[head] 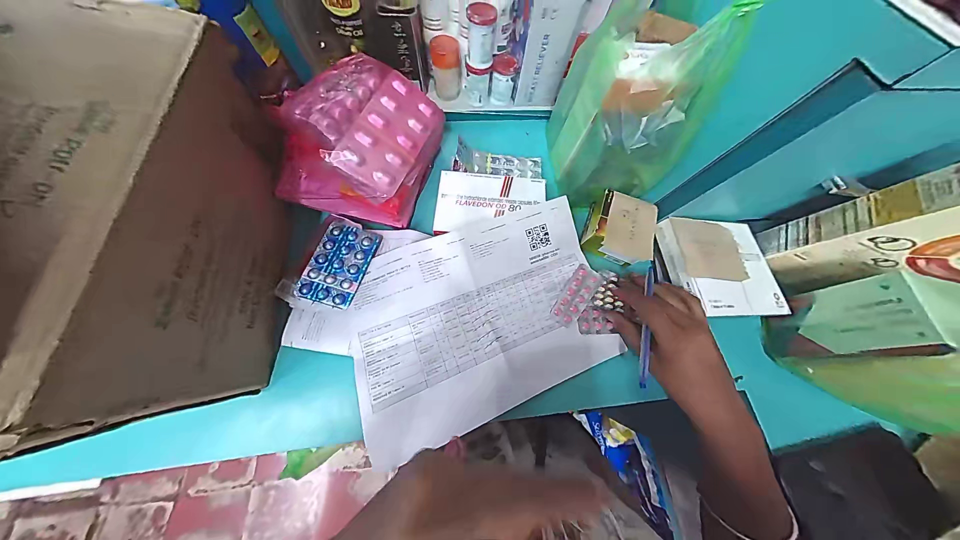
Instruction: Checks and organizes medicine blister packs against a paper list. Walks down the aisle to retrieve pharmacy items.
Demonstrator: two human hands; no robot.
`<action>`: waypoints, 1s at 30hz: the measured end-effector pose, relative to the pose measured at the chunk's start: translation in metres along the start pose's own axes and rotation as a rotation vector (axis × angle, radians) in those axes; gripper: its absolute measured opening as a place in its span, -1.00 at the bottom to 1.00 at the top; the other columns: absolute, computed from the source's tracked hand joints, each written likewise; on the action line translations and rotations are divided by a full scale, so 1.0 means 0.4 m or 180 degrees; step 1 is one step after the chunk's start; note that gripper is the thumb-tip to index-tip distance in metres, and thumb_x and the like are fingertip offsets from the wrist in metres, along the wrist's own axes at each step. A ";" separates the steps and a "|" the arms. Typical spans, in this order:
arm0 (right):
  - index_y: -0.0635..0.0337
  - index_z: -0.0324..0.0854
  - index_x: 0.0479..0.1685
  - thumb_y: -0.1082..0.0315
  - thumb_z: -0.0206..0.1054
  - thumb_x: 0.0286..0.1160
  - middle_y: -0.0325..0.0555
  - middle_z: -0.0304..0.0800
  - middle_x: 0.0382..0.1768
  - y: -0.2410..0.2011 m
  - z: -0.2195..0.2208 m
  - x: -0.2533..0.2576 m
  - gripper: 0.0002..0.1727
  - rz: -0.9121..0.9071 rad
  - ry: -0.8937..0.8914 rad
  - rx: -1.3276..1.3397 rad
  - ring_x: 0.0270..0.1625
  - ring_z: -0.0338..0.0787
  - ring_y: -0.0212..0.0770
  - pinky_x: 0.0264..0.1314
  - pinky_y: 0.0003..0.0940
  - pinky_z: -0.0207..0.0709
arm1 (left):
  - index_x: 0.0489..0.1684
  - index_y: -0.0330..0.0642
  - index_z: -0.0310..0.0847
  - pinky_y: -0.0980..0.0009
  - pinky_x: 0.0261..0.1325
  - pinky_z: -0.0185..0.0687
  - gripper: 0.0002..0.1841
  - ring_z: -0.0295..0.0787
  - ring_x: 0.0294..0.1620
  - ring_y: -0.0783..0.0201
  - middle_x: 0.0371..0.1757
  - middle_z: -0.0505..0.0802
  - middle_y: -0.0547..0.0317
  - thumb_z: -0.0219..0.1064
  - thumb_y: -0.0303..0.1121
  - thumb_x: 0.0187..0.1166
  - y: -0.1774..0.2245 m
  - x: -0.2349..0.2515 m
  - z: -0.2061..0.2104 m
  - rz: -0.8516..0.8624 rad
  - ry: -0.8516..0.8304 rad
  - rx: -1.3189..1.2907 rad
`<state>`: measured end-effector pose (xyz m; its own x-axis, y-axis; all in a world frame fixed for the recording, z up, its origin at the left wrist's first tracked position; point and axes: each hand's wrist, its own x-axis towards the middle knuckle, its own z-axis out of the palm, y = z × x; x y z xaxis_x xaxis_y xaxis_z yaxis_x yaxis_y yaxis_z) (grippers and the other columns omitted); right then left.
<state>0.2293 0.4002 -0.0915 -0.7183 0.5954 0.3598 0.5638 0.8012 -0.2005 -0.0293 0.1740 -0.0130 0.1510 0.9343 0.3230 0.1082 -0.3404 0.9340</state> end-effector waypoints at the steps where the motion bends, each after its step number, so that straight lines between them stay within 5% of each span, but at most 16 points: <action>1: 0.21 0.77 0.21 0.10 0.29 0.68 0.08 0.86 0.22 0.002 -0.007 -0.002 -0.60 0.0033 0.0030 0.0063 0.38 0.76 0.15 0.52 0.15 0.46 | 0.32 -0.36 0.65 0.57 -0.39 0.49 -0.54 0.58 -0.52 0.38 -0.44 0.79 0.04 0.36 -0.15 0.68 -0.018 0.003 0.006 -0.0186 0.0044 0.0208; 5: 0.30 0.80 0.00 0.25 0.36 0.60 0.17 0.88 0.13 -0.007 -0.054 -0.016 -0.72 0.0291 0.0335 0.0220 0.33 0.81 0.07 0.43 -0.22 0.62 | 0.31 -0.25 0.68 0.49 -0.45 0.46 -0.51 0.56 -0.53 0.37 -0.33 0.85 0.09 0.32 -0.01 0.68 -0.065 0.009 0.031 -0.0751 0.0424 0.1175; 7: 0.31 0.75 -0.15 0.31 0.34 0.59 0.18 0.88 0.10 -0.016 -0.073 -0.022 -0.79 0.0410 0.0304 -0.0024 0.26 0.83 0.09 0.32 -0.24 0.68 | 0.28 -0.18 0.72 0.43 -0.52 0.45 -0.48 0.59 -0.54 0.32 -0.28 0.86 0.14 0.26 0.09 0.69 -0.099 0.026 0.055 -0.0826 0.0668 0.1827; 11: 0.34 0.76 -0.11 0.46 0.29 0.52 0.20 0.88 0.10 -0.043 -0.072 -0.023 -0.83 0.0572 0.0044 -0.0897 0.28 0.78 0.34 0.25 0.28 0.52 | 0.19 -0.23 0.79 0.25 -0.72 0.54 -0.45 0.72 -0.66 0.13 -0.10 0.86 -0.04 0.30 0.08 0.56 -0.172 0.143 0.104 -0.0764 0.0930 0.3265; 16: 0.29 0.76 -0.12 0.50 0.38 0.38 0.11 0.91 -0.12 -0.045 -0.057 -0.021 -0.85 0.0702 -0.0024 -0.1117 0.08 0.88 0.20 0.14 0.38 0.40 | 0.24 -0.43 0.73 0.19 -0.60 0.66 -0.40 0.79 -0.61 0.06 0.10 0.83 -0.24 0.41 0.00 0.51 -0.223 0.300 0.165 -0.1171 0.0665 0.3694; 20: 0.26 0.77 -0.24 0.41 0.32 0.47 0.03 0.90 -0.29 -0.022 -0.061 -0.028 -0.86 0.0533 0.0160 -0.0872 -0.14 0.86 0.13 0.15 0.26 0.38 | 0.21 -0.43 0.70 0.19 -0.49 0.69 -0.48 0.82 -0.51 0.06 0.19 0.78 -0.25 0.35 -0.08 0.59 -0.254 0.331 0.188 -0.1656 0.0353 0.3651; 26: 0.32 0.69 -0.33 0.37 0.30 0.58 0.19 0.90 -0.18 -0.036 -0.081 -0.032 -0.80 0.0381 0.1019 -0.0503 0.01 0.82 0.12 0.20 -0.04 0.48 | 0.19 -0.42 0.69 0.14 -0.40 0.74 -0.56 0.87 -0.38 0.01 0.05 0.83 -0.18 0.34 -0.20 0.53 -0.237 0.295 0.140 -0.1508 0.0539 0.2917; 30: 0.24 0.33 -0.30 0.38 0.40 0.58 0.02 0.81 -0.19 -0.130 -0.054 -0.012 -0.72 0.0544 0.1511 0.0661 0.00 0.84 -0.46 0.08 -0.65 0.65 | 0.20 -0.41 0.64 0.35 -0.19 0.73 -0.63 0.83 -0.21 0.25 -0.05 0.86 -0.08 0.33 -0.31 0.57 -0.193 0.233 0.118 -0.1047 0.0919 0.0941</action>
<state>0.2122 0.3545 -0.0631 -0.3334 0.6649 0.6684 0.5294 0.7187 -0.4508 0.0226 0.2823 -0.0623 -0.2098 0.9738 0.0877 0.3831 -0.0006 0.9237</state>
